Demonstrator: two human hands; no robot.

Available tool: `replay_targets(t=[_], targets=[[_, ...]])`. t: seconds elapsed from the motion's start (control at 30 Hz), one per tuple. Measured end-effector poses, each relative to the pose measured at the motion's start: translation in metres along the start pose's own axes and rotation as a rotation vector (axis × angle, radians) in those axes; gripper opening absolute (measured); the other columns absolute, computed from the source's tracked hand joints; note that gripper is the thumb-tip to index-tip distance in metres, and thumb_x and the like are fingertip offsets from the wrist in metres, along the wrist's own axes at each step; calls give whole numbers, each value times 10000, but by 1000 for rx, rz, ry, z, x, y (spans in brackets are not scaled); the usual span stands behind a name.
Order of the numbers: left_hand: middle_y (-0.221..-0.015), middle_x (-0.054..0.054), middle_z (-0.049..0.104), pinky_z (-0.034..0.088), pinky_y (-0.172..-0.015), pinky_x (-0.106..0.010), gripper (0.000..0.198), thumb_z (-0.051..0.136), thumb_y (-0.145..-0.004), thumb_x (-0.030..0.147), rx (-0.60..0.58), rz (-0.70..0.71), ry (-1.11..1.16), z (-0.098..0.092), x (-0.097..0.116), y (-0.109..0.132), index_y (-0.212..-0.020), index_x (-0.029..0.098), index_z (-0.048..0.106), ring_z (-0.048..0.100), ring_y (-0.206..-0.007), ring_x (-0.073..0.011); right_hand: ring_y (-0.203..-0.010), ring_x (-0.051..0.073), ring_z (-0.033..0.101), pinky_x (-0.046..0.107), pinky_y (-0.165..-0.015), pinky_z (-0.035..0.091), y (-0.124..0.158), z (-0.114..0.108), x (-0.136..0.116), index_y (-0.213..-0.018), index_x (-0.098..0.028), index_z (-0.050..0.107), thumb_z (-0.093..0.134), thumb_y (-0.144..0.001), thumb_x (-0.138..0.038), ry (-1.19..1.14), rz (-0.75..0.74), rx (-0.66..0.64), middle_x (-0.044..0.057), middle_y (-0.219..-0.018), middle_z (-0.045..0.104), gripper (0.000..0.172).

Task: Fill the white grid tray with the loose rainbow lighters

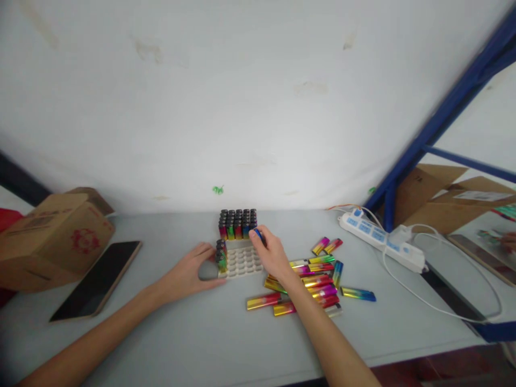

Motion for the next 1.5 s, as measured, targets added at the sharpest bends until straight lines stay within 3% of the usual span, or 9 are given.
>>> replay_targets(t=[0.2,0.43,0.67,0.9,1.1,1.2,1.3,1.37,1.5], targets=[[-1081,-90,756,643,-975,-475,482,883,-908,678,-9,-32,-21,-4,-2,-5,-1021,241,713,737,-1046,-344,-633,152,390,317,-616,289,1,-3,-10,-636,-270,431,583,-1034,-748,236,9,98,-41,-602,403,641],[-1075,-85,756,642,-983,-472,477,880,-901,689,-21,-47,-26,-5,-2,-6,-1013,258,709,743,-1043,-350,-604,147,370,309,-592,257,0,-4,-12,-650,-287,385,540,-993,-588,289,-42,143,-45,-581,388,482],[-1081,-86,751,634,-987,-472,470,847,-938,686,6,-33,-39,-1,-2,-4,-1033,247,710,734,-1058,-350,-616,153,390,314,-617,282,0,-5,-17,-655,-277,441,521,-1022,-711,335,-47,149,-45,-596,402,574],[-1151,-111,773,603,-1074,-528,546,825,-945,753,72,-9,-105,3,-7,-2,-1133,244,766,734,-1133,-385,-609,146,393,310,-607,267,3,-6,-15,-646,-286,385,529,-1002,-583,406,-95,186,-46,-581,390,485],[-1148,-101,758,596,-1061,-506,594,801,-953,783,68,1,-95,6,-11,-3,-1185,237,780,726,-1129,-375,-659,188,543,308,-681,419,4,-9,-11,-844,-268,572,534,-1135,-580,497,-157,82,-23,-685,579,428],[-1142,-97,752,599,-1059,-501,619,783,-960,814,76,10,-99,6,-10,-3,-1188,239,779,721,-1106,-360,-817,237,664,335,-809,531,5,-10,-15,-1005,-255,658,497,-1213,-532,551,-261,18,48,-872,714,382],[-1145,-98,747,606,-1053,-495,637,778,-954,838,77,10,-100,5,-9,-4,-1170,239,776,722,-1093,-352,-984,259,712,363,-942,580,9,-9,-23,-1009,-247,701,495,-1238,-559,591,-368,-29,107,-1044,744,439],[-1150,-102,749,606,-1062,-500,642,778,-948,845,76,9,-97,4,-8,-4,-1154,236,776,724,-1097,-354,-965,248,711,355,-943,574,11,-7,-27,-932,-247,690,525,-1234,-588,603,-373,-61,95,-1016,735,485],[-1162,-123,758,604,-1070,-518,627,791,-942,828,82,1,-93,3,-6,-4,-1139,232,788,728,-1110,-370,-760,215,700,316,-781,517,17,1,-28,-831,-252,636,572,-1222,-590,522,-251,-134,32,-798,738,521]])
Point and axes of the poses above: each hand's wrist, its own y-axis away from the middle knuckle, its own z-axis out of the palm, x = y × z, the point moved 4 cm from there along -y, towards the middle knuckle
